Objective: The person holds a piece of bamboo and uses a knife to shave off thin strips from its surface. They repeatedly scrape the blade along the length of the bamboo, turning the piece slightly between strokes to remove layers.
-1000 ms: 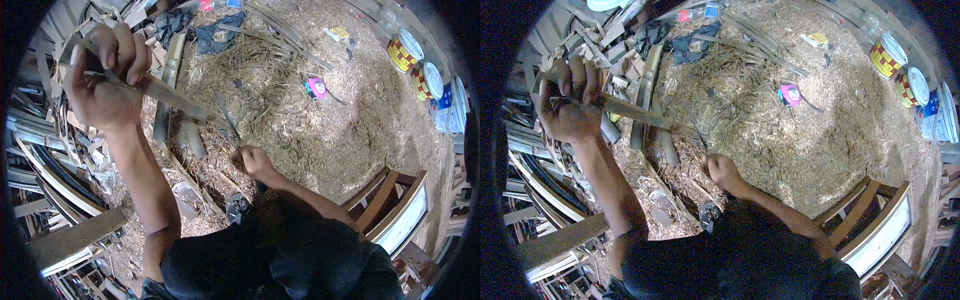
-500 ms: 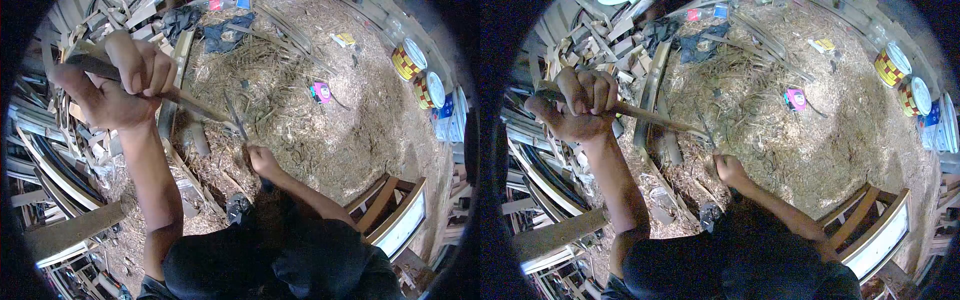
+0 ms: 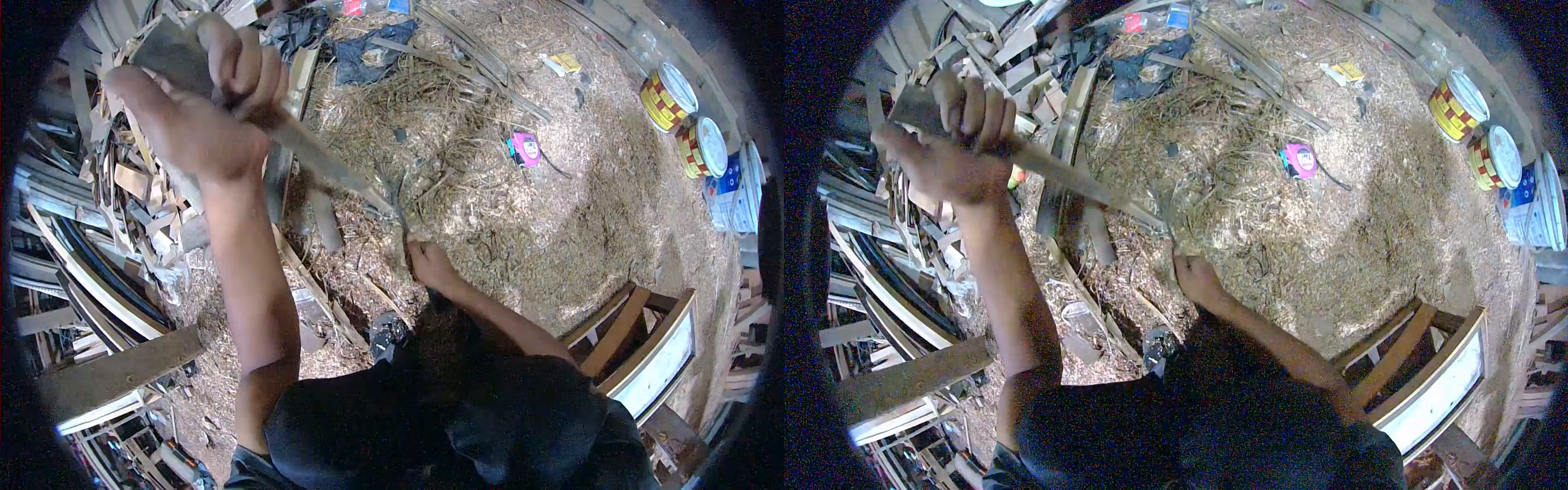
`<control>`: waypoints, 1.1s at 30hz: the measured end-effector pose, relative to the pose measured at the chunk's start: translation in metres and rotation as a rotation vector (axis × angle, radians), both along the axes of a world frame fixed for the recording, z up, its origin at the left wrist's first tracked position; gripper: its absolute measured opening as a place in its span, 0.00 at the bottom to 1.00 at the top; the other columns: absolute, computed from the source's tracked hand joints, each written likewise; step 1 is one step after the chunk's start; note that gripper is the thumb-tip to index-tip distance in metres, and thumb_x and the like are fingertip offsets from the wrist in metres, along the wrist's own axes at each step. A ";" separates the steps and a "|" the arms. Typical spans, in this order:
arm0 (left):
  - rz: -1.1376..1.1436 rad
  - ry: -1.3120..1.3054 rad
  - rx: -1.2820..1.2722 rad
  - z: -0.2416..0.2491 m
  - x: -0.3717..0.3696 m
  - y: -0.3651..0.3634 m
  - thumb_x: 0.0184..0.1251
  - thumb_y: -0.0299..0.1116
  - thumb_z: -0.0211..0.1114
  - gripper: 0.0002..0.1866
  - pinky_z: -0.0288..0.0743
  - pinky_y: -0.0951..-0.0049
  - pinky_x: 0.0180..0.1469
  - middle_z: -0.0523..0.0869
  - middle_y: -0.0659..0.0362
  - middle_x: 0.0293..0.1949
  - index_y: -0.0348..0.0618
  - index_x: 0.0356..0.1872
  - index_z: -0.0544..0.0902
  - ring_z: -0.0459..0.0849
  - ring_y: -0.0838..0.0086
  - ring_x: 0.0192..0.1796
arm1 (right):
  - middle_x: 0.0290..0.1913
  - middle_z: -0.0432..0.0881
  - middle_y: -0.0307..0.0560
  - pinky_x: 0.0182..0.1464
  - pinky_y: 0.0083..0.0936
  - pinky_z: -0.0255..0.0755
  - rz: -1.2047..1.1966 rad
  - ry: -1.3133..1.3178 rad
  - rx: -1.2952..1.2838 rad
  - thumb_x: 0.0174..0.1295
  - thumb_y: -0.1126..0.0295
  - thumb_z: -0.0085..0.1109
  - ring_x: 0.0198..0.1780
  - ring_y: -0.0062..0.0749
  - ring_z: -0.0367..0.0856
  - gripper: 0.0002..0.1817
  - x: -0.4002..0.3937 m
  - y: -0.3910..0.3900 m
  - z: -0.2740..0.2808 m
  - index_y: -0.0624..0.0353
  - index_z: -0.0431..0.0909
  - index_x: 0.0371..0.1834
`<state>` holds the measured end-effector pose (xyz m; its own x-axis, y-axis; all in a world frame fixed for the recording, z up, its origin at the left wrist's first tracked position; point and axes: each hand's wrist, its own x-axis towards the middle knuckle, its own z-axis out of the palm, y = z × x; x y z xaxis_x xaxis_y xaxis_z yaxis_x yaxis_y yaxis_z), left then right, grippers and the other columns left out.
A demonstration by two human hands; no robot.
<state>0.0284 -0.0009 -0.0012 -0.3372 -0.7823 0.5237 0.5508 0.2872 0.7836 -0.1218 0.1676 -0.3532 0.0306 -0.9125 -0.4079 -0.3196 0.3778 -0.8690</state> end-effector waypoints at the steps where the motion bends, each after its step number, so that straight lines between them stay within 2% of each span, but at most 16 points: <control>1: 0.065 0.028 0.029 0.001 -0.005 0.002 0.58 0.76 0.46 0.36 0.49 0.79 0.21 0.59 0.67 0.16 0.47 0.24 0.63 0.54 0.80 0.15 | 0.19 0.74 0.67 0.36 0.49 0.69 0.004 0.035 -0.032 0.71 0.47 0.38 0.25 0.60 0.76 0.35 0.000 -0.001 0.007 0.68 0.75 0.19; 2: 0.065 0.030 0.018 0.003 -0.006 -0.002 0.58 0.76 0.46 0.36 0.49 0.79 0.21 0.59 0.67 0.16 0.47 0.24 0.63 0.54 0.80 0.15 | 0.19 0.74 0.67 0.36 0.49 0.69 0.003 0.035 -0.043 0.71 0.47 0.38 0.25 0.60 0.76 0.35 -0.003 -0.005 0.015 0.68 0.75 0.19; 4: 0.480 -0.101 -0.008 0.001 -0.008 -0.009 0.59 0.76 0.43 0.37 0.50 0.79 0.21 0.60 0.67 0.16 0.46 0.24 0.64 0.54 0.79 0.15 | 0.18 0.74 0.65 0.32 0.47 0.68 -0.017 -0.003 0.060 0.71 0.50 0.40 0.23 0.54 0.75 0.32 -0.005 -0.010 0.050 0.68 0.75 0.20; 5: 0.477 -0.102 -0.007 0.000 -0.010 -0.009 0.59 0.76 0.43 0.37 0.50 0.79 0.21 0.60 0.67 0.16 0.46 0.24 0.64 0.54 0.79 0.15 | 0.18 0.74 0.65 0.32 0.47 0.68 -0.019 -0.005 0.062 0.71 0.50 0.40 0.23 0.54 0.75 0.32 -0.001 -0.012 0.045 0.68 0.75 0.20; 7: 0.510 0.014 -0.046 -0.003 -0.013 -0.004 0.68 0.63 0.46 0.27 0.53 0.79 0.22 0.62 0.66 0.18 0.47 0.26 0.65 0.58 0.79 0.18 | 0.13 0.70 0.41 0.22 0.33 0.63 -0.009 -0.142 -0.022 0.74 0.51 0.35 0.14 0.30 0.68 0.31 0.010 -0.015 0.044 0.61 0.72 0.19; 11: 0.705 0.053 -0.137 -0.010 -0.006 -0.013 0.70 0.57 0.53 0.24 0.57 0.82 0.20 0.65 0.64 0.19 0.44 0.30 0.70 0.64 0.80 0.20 | 0.14 0.69 0.39 0.20 0.27 0.64 -0.059 -0.427 0.015 0.74 0.51 0.36 0.15 0.26 0.70 0.26 0.023 -0.007 0.106 0.61 0.70 0.26; 14: 0.809 0.112 -0.110 -0.006 -0.016 -0.005 0.70 0.48 0.59 0.18 0.61 0.80 0.20 0.70 0.62 0.21 0.43 0.33 0.71 0.68 0.79 0.22 | 0.13 0.69 0.40 0.20 0.30 0.65 -0.133 -0.264 -0.190 0.74 0.52 0.37 0.15 0.26 0.70 0.26 0.030 0.002 0.111 0.61 0.70 0.24; 16: 0.824 0.140 -0.104 -0.004 -0.016 -0.005 0.69 0.45 0.61 0.16 0.62 0.79 0.20 0.71 0.61 0.22 0.42 0.35 0.72 0.69 0.79 0.22 | 0.13 0.68 0.42 0.24 0.32 0.66 -0.120 -0.161 -0.437 0.74 0.52 0.37 0.17 0.26 0.71 0.28 0.023 0.001 0.057 0.62 0.70 0.22; 18: 0.840 0.176 -0.099 -0.004 -0.018 -0.005 0.68 0.43 0.63 0.15 0.64 0.79 0.20 0.73 0.61 0.23 0.42 0.36 0.72 0.70 0.79 0.23 | 0.20 0.75 0.61 0.30 0.45 0.68 -0.075 -0.085 0.186 0.72 0.55 0.40 0.25 0.55 0.78 0.26 0.006 -0.003 0.027 0.68 0.75 0.27; 19: 0.820 0.170 -0.103 -0.005 -0.019 -0.004 0.68 0.41 0.63 0.14 0.63 0.79 0.20 0.73 0.60 0.23 0.41 0.36 0.72 0.70 0.79 0.23 | 0.15 0.70 0.44 0.26 0.34 0.63 -0.096 0.027 -0.070 0.74 0.53 0.35 0.19 0.33 0.68 0.29 0.002 0.004 0.025 0.64 0.72 0.21; 22: 0.825 0.146 -0.128 -0.009 -0.024 -0.008 0.68 0.39 0.63 0.13 0.63 0.80 0.21 0.75 0.60 0.24 0.41 0.36 0.72 0.70 0.79 0.23 | 0.16 0.70 0.45 0.26 0.35 0.62 -0.148 -0.070 -0.104 0.74 0.55 0.37 0.19 0.34 0.66 0.28 0.006 0.009 0.027 0.64 0.73 0.21; 23: 0.854 0.140 -0.164 -0.009 -0.025 -0.009 0.69 0.38 0.63 0.13 0.63 0.80 0.22 0.76 0.59 0.25 0.40 0.36 0.72 0.70 0.80 0.23 | 0.27 0.78 0.66 0.35 0.48 0.70 -0.049 0.029 -0.233 0.72 0.60 0.39 0.29 0.61 0.77 0.23 0.007 0.015 0.032 0.70 0.77 0.32; 26: 0.885 0.134 -0.136 -0.011 -0.020 -0.014 0.69 0.38 0.62 0.12 0.64 0.81 0.24 0.77 0.59 0.25 0.40 0.35 0.72 0.70 0.80 0.23 | 0.27 0.77 0.66 0.34 0.48 0.69 -0.097 -0.102 -0.350 0.72 0.62 0.38 0.27 0.61 0.75 0.22 0.011 0.010 0.068 0.69 0.77 0.33; 27: 0.886 0.132 -0.141 -0.013 -0.016 -0.016 0.69 0.38 0.62 0.12 0.64 0.81 0.24 0.77 0.59 0.25 0.40 0.35 0.72 0.70 0.80 0.23 | 0.25 0.78 0.67 0.33 0.48 0.69 -0.136 -0.205 -0.152 0.71 0.60 0.39 0.27 0.62 0.76 0.24 0.011 0.009 0.075 0.70 0.77 0.30; 30: 0.871 0.128 -0.126 -0.018 -0.008 -0.021 0.69 0.38 0.62 0.12 0.64 0.81 0.25 0.77 0.59 0.25 0.40 0.35 0.73 0.70 0.80 0.23 | 0.22 0.76 0.67 0.32 0.47 0.68 -0.088 -0.024 0.119 0.71 0.56 0.40 0.25 0.59 0.77 0.27 0.001 0.004 0.023 0.70 0.77 0.26; 33: 0.918 0.149 -0.075 -0.016 -0.015 -0.023 0.71 0.37 0.59 0.11 0.63 0.81 0.25 0.75 0.61 0.23 0.41 0.34 0.72 0.69 0.80 0.23 | 0.18 0.74 0.65 0.32 0.46 0.69 -0.126 0.013 0.012 0.70 0.52 0.41 0.22 0.53 0.77 0.30 0.000 0.000 0.004 0.70 0.76 0.22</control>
